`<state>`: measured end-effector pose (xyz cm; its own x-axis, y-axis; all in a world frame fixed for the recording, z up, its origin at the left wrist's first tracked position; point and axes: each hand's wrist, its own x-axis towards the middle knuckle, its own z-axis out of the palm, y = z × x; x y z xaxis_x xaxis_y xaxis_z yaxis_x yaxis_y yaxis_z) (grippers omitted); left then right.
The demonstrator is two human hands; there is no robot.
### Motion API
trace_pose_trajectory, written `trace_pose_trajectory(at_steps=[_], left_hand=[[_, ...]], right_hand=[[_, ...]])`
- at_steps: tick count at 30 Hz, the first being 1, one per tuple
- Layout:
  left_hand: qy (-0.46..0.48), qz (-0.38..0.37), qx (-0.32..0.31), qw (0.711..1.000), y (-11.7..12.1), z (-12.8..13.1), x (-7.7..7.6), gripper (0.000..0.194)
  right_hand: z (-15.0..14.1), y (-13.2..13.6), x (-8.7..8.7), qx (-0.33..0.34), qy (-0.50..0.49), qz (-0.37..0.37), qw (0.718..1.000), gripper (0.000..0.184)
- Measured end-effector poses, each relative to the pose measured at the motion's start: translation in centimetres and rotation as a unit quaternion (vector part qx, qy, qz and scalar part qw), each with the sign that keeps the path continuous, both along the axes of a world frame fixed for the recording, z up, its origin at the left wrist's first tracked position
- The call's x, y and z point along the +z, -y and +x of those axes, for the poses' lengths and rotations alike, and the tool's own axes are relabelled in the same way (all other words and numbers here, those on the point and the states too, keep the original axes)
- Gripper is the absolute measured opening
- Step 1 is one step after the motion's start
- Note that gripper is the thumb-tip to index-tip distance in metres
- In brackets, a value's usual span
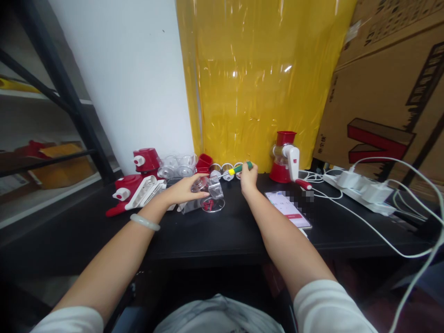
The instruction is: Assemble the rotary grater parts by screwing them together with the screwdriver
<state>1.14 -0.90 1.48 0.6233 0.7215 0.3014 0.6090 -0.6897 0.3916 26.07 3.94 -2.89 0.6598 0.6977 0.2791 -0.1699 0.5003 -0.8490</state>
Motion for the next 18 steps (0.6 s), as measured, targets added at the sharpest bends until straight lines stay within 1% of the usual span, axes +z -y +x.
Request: trace_pose_trajectory(at_steps=[5, 9, 14, 18], left_hand=[[0.021, -0.004, 0.019, 1.0, -0.4, -0.1, -0.4, 0.08], [0.034, -0.015, 0.019, 0.999, -0.8, 0.0, -0.8, 0.075], [0.067, 0.0, 0.032, 0.997, -1.1, -0.1, -1.1, 0.077], [0.065, -0.002, 0.026, 0.998, -1.0, -0.2, -0.9, 0.07]], right_hand=[[-0.1, 0.3, 0.2, 0.016, -0.013, 0.001, 1.0, 0.011], [-0.1, 0.5, 0.5, 0.03, -0.027, -0.008, 0.999, 0.012], [-0.2, 0.3, 0.2, 0.012, -0.003, -0.012, 1.0, 0.034], [0.0, 0.1, -0.2, -0.021, 0.036, -0.02, 0.999, 0.042]])
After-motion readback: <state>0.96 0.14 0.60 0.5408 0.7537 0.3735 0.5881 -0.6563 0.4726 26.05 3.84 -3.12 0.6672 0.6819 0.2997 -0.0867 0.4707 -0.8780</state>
